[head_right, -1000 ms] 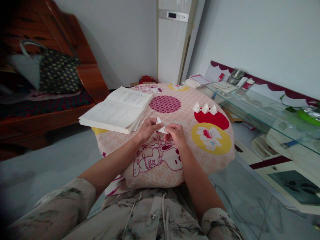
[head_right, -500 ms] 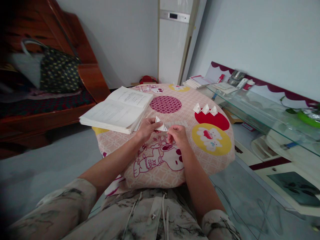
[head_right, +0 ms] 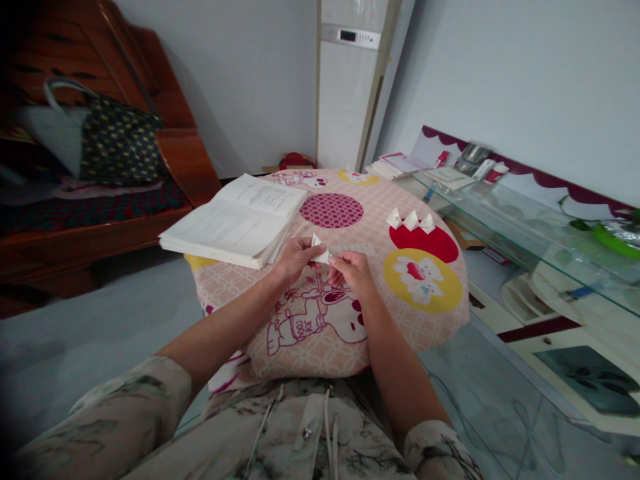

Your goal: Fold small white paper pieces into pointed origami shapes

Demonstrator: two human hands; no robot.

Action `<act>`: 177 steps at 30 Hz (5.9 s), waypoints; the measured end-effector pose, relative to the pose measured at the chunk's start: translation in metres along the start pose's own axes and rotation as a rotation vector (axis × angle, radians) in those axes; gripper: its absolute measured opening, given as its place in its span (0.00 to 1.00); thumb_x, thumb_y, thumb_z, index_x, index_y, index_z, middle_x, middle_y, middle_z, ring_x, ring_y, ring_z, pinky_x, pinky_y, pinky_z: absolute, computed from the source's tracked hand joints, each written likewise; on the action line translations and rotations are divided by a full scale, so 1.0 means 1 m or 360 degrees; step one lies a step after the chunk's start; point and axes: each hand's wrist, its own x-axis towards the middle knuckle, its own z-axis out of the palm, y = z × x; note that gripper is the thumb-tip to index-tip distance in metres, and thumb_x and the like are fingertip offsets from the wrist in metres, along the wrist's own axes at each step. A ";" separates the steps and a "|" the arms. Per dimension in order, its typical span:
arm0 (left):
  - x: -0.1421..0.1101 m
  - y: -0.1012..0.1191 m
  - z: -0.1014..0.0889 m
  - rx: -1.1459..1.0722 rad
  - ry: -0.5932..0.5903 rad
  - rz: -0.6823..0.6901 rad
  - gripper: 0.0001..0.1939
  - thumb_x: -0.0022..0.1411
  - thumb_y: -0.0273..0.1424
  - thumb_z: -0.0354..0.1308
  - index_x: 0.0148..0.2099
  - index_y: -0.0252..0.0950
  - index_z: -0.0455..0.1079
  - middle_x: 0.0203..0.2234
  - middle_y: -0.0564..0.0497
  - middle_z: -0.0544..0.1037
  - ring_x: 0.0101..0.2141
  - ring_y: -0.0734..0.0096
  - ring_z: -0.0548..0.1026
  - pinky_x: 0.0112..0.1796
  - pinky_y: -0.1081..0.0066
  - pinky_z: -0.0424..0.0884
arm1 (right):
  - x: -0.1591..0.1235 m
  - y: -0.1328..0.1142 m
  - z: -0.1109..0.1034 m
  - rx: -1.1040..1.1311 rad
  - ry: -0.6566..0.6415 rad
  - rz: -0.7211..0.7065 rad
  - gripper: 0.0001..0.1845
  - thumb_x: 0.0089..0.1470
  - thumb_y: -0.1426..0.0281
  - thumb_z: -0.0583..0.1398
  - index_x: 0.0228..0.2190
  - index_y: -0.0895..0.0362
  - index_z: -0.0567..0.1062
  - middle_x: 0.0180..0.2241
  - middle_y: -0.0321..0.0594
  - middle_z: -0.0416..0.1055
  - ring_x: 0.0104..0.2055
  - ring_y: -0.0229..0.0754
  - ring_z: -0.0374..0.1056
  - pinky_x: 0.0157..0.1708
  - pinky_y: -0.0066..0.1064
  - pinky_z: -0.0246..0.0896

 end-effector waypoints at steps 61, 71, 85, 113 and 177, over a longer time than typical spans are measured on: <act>0.006 -0.011 -0.002 -0.0045 -0.0191 0.0062 0.06 0.57 0.25 0.67 0.34 0.30 0.72 0.26 0.49 0.81 0.27 0.72 0.80 0.33 0.72 0.78 | 0.003 0.014 -0.006 -0.0525 0.0531 -0.0796 0.10 0.53 0.65 0.64 0.36 0.53 0.84 0.37 0.42 0.80 0.37 0.46 0.76 0.36 0.36 0.73; 0.008 -0.016 -0.004 -0.0042 -0.0116 0.0147 0.11 0.55 0.30 0.71 0.33 0.30 0.72 0.25 0.49 0.81 0.27 0.72 0.80 0.34 0.71 0.78 | -0.001 0.008 -0.004 -0.0713 0.0467 -0.1045 0.10 0.57 0.66 0.62 0.38 0.52 0.83 0.37 0.42 0.80 0.39 0.45 0.75 0.40 0.36 0.72; 0.007 -0.016 -0.005 0.0039 -0.0122 0.0123 0.06 0.54 0.26 0.66 0.32 0.31 0.71 0.24 0.50 0.80 0.26 0.72 0.80 0.29 0.74 0.77 | 0.003 0.011 -0.003 -0.0850 0.0577 -0.1172 0.08 0.56 0.69 0.61 0.33 0.54 0.81 0.36 0.43 0.80 0.40 0.46 0.75 0.42 0.38 0.71; -0.003 -0.006 -0.001 -0.0286 -0.0564 0.0073 0.20 0.58 0.43 0.68 0.47 0.34 0.78 0.39 0.46 0.79 0.38 0.69 0.76 0.39 0.71 0.74 | 0.011 0.013 -0.009 0.0550 -0.0133 -0.0260 0.10 0.42 0.62 0.72 0.24 0.53 0.79 0.41 0.41 0.78 0.42 0.45 0.72 0.42 0.37 0.68; 0.000 -0.007 -0.004 -0.0004 -0.0179 0.0416 0.28 0.49 0.32 0.74 0.52 0.32 0.74 0.40 0.46 0.81 0.39 0.68 0.80 0.44 0.68 0.76 | 0.008 0.011 -0.011 -0.0123 0.0310 -0.0291 0.10 0.41 0.62 0.70 0.26 0.55 0.83 0.23 0.36 0.77 0.22 0.41 0.70 0.24 0.32 0.66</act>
